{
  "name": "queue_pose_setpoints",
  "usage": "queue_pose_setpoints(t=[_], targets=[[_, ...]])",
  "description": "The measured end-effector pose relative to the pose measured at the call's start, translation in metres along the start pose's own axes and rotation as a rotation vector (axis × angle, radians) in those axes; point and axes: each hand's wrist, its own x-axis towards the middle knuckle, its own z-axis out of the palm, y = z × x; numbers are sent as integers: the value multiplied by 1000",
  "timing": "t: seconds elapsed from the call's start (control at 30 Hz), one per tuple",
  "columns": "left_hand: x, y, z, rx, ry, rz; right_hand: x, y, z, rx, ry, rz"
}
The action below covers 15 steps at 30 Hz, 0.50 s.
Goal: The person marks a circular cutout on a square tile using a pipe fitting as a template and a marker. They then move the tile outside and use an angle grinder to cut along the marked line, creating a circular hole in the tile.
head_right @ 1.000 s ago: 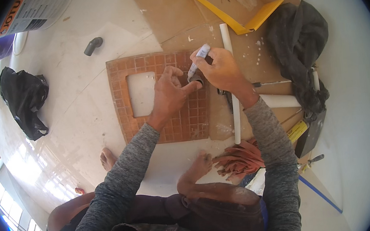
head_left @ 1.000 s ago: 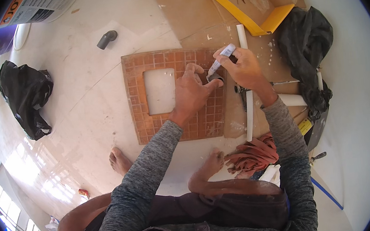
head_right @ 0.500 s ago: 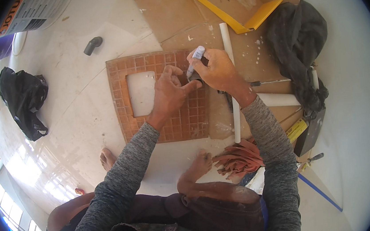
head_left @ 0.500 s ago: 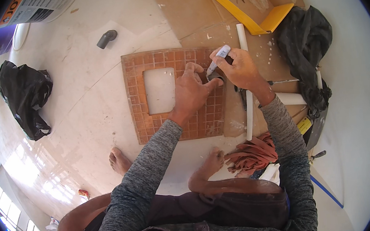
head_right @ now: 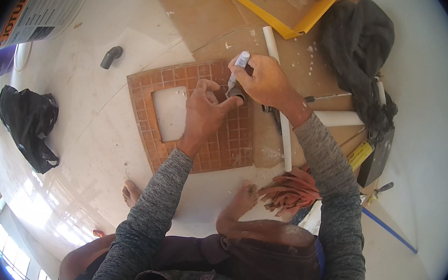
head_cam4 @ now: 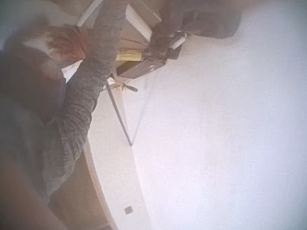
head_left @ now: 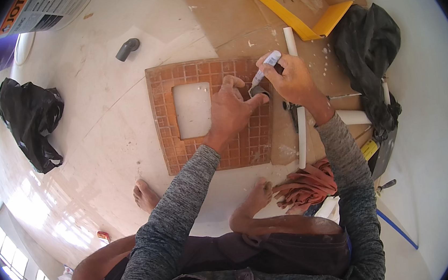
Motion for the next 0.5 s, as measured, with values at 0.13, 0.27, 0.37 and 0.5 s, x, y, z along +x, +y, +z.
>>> queue_pose_setpoints(t=[0.13, 0.27, 0.37, 0.5], targets=[[1, -3, 1, -6, 0, -3, -2, 0, -2, 12, 24, 0], [1, -4, 3, 25, 13, 21, -8, 2, -3, 40, 69, 29], [2, -7, 4, 50, 12, 39, -14, 2, -6, 117, 140, 25], [3, -7, 3, 55, 13, 42, -25, -1, -14, 97, 230, 44]])
